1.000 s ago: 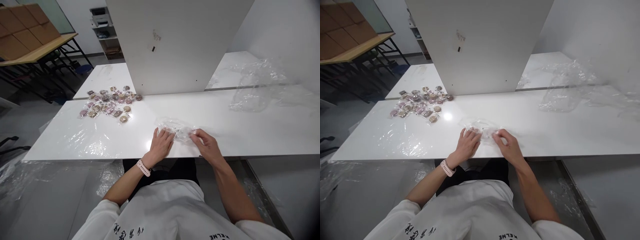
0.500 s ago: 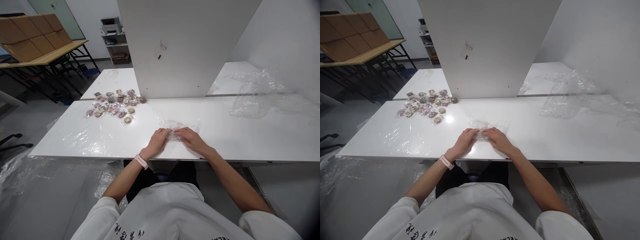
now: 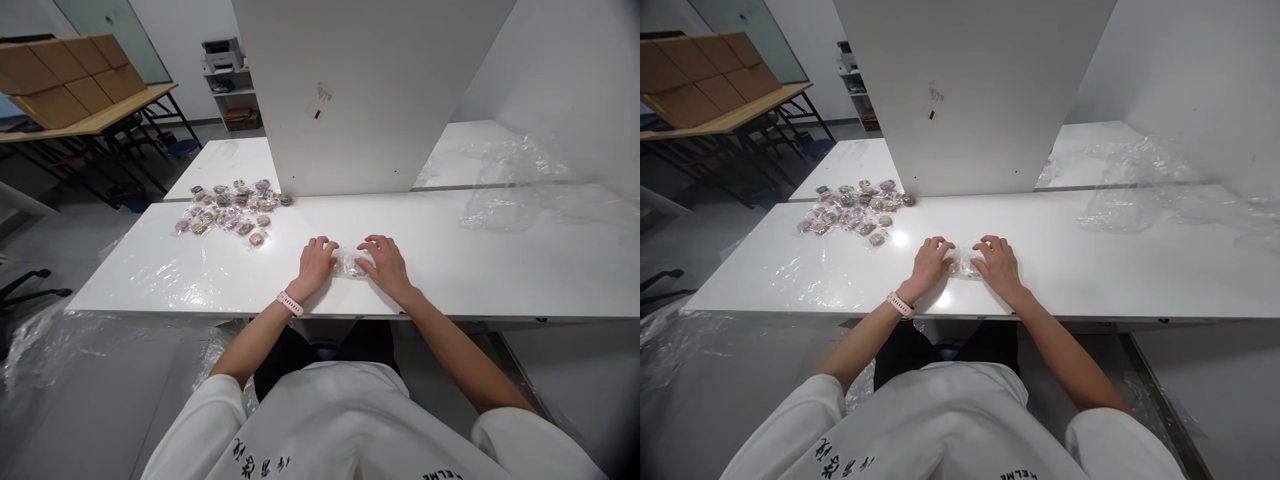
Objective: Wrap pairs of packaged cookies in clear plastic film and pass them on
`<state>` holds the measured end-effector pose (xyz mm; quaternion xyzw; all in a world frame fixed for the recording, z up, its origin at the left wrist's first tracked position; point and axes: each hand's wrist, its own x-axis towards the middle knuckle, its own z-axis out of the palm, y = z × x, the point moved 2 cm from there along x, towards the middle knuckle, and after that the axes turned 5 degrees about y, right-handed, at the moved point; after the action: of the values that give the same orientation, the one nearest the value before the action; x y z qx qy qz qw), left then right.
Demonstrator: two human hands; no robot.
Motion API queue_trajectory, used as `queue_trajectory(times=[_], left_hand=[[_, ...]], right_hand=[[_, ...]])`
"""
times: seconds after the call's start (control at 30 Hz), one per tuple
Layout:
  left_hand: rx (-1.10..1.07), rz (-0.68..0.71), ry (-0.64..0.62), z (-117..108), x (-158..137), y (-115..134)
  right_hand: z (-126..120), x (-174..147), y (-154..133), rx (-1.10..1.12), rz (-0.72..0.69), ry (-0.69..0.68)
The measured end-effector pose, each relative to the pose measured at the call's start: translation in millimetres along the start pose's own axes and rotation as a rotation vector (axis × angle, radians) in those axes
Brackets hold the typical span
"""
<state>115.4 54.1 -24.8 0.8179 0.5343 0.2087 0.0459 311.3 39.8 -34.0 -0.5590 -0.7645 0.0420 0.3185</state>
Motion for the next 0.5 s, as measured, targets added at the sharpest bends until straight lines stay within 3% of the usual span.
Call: queue_trajectory(times=[0.13, 0.2, 0.27, 0.37, 0.43, 0.5], left_hand=[[-0.053, 0.199, -0.109, 2, -14, -5], [-0.131, 0.223, -0.144, -2, -15, -11], [-0.234, 0.135, -0.167, -5, -6, -17], [-0.356, -0.109, -0.196, -6, 22, -20], [-0.304, -0.210, -0.154, -3, 43, -19], [-0.181, -0.248, -0.074, 2, 60, -18]], right_hand=[[4, -25, -2, -0.042, -0.215, -0.054], [3, -31, 1, -0.019, -0.247, -0.098], [1, -23, 7, 0.019, -0.188, -0.141], [-1, 9, 17, 0.101, 0.058, -0.259], [0, 33, 21, 0.082, 0.179, -0.289], [4, 51, 20, -0.018, 0.153, -0.203]])
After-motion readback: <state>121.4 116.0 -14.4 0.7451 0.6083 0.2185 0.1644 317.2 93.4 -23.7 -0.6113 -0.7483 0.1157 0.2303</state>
